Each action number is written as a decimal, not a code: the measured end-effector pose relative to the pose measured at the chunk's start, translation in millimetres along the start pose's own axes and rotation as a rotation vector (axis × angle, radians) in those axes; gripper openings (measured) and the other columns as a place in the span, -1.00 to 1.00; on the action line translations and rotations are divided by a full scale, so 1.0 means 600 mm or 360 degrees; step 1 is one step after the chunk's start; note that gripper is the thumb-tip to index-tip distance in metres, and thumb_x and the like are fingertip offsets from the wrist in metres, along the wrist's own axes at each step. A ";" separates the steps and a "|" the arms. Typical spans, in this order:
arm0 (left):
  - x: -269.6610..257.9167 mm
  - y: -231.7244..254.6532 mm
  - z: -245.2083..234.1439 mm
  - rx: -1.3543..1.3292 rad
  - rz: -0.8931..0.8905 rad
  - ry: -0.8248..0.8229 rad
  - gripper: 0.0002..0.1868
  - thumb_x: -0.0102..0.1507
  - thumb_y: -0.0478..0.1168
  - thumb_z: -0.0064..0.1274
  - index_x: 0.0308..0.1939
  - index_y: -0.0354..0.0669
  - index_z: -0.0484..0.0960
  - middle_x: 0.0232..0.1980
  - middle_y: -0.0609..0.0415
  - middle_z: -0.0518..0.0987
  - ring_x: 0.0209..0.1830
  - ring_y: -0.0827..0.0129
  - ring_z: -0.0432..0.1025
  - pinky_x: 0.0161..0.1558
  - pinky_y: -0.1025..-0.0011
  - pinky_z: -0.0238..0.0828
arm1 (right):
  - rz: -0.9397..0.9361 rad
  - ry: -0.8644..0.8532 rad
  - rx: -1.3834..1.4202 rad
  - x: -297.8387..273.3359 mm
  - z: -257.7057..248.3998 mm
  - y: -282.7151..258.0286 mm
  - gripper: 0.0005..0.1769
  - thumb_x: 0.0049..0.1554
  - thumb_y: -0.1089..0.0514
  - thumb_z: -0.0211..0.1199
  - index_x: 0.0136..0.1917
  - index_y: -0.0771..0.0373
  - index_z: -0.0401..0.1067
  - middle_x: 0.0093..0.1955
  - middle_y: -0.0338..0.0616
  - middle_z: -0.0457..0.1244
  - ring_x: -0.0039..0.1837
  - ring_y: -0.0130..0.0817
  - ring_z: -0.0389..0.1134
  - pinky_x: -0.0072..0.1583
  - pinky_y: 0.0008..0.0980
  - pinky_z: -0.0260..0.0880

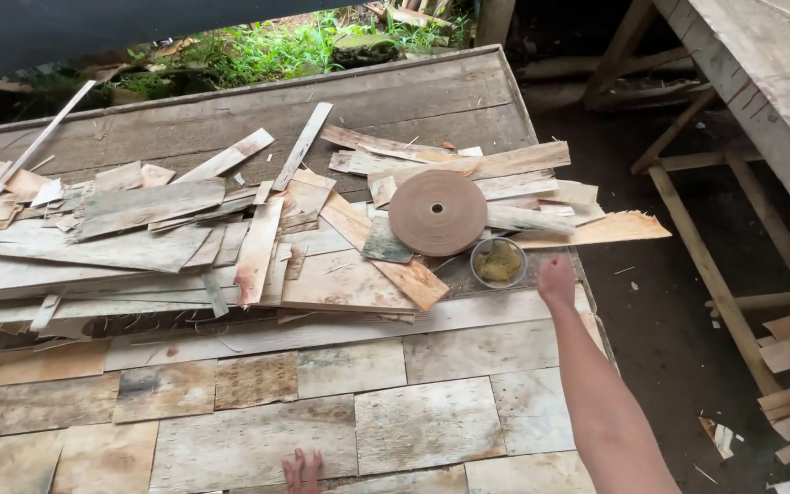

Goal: Applying adhesive to the edge of a wooden board and attaching a thin wooden strip.

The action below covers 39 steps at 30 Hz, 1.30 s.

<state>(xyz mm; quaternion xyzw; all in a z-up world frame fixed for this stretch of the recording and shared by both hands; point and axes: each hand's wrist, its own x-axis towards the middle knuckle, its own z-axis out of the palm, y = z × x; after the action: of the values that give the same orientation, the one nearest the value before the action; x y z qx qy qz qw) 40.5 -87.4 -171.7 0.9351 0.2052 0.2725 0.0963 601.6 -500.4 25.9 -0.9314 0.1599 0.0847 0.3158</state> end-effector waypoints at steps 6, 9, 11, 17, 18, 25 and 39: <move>0.034 -0.009 0.009 0.0032 -0.0419 -0.0768 -0.02 -0.12 0.28 0.06 0.44 0.58 0.24 0.67 0.29 -0.02 0.72 -0.09 -0.25 0.42 -0.21 -0.05 | 0.0312 -0.0407 0.0646 -0.053 -0.025 -0.048 -0.48 0.29 -0.26 0.03 0.08 0.18 0.55 -0.16 -0.15 0.38 -0.21 -0.32 0.37 -0.28 -0.38 0.22; 0.079 0.011 -0.021 0.0081 -0.0669 -0.1542 0.39 -0.18 0.40 0.45 0.59 0.65 -0.11 0.73 0.38 -0.43 0.75 0.11 -0.63 0.34 -0.55 -0.26 | 0.0307 -0.0467 0.0487 -0.074 -0.021 -0.066 -0.54 0.24 -0.19 0.16 0.05 0.24 0.55 -0.08 -0.13 0.46 -0.09 -0.28 0.47 -0.23 -0.35 0.36; 0.106 0.038 -0.049 0.0176 -0.0834 -0.1830 0.42 -0.04 0.06 0.67 0.59 0.65 -0.18 0.73 0.40 -0.53 0.74 0.18 -0.69 0.39 -0.55 -0.26 | 0.0332 -0.0454 0.0552 -0.086 -0.017 -0.067 -0.70 0.29 0.03 0.15 0.08 0.25 0.58 -0.15 -0.12 0.46 -0.08 -0.30 0.49 -0.21 -0.34 0.39; 0.145 0.101 -0.114 0.0146 -0.0752 -0.1648 0.32 0.01 0.02 0.59 0.60 0.50 -0.10 0.74 0.29 -0.42 0.74 0.18 -0.58 0.42 -0.48 -0.21 | 0.0332 -0.0333 0.0569 -0.137 -0.002 -0.055 -0.54 0.34 -0.14 0.04 0.00 0.26 0.56 -0.01 -0.14 0.46 -0.10 -0.30 0.45 -0.21 -0.37 0.34; 0.142 0.105 -0.119 0.0069 -0.0702 -0.1570 0.28 0.00 -0.02 0.57 0.59 0.49 -0.05 0.73 0.26 -0.39 0.73 0.14 -0.56 0.40 -0.50 -0.21 | 0.0401 -0.0264 0.0777 -0.149 0.012 -0.047 -0.60 0.30 -0.05 0.03 0.04 0.28 0.54 -0.08 -0.09 0.44 -0.20 -0.34 0.39 -0.28 -0.38 0.24; 0.104 0.136 -0.159 -0.0074 -0.0445 -0.1083 0.08 0.01 -0.16 0.23 0.59 0.31 0.07 0.67 0.00 -0.16 0.68 0.04 -0.28 0.39 -0.47 -0.25 | 0.0133 -0.0879 0.1316 -0.383 0.273 0.091 -0.77 0.01 0.23 -0.09 -0.33 0.35 0.36 -0.13 0.40 0.41 -0.46 -0.24 0.07 -0.45 -0.34 -0.01; -0.098 0.017 -0.660 -0.1678 -0.0811 -0.0914 -0.47 0.25 -0.13 0.27 0.28 -0.01 0.49 0.24 0.07 0.50 0.26 0.32 0.46 0.23 0.35 0.43 | -0.0470 -0.1964 0.0519 -1.152 0.333 0.016 -0.70 0.03 0.12 0.54 -0.03 0.24 0.53 -0.10 -0.07 0.43 -0.03 -0.37 0.52 -0.02 -0.38 0.48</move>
<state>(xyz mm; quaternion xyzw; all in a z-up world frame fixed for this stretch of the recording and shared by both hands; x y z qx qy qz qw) -218.4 -95.2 133.6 0.7200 0.2253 0.0444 0.6548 -59.0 -215.5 42.2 -0.6641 -0.1694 0.5341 0.4949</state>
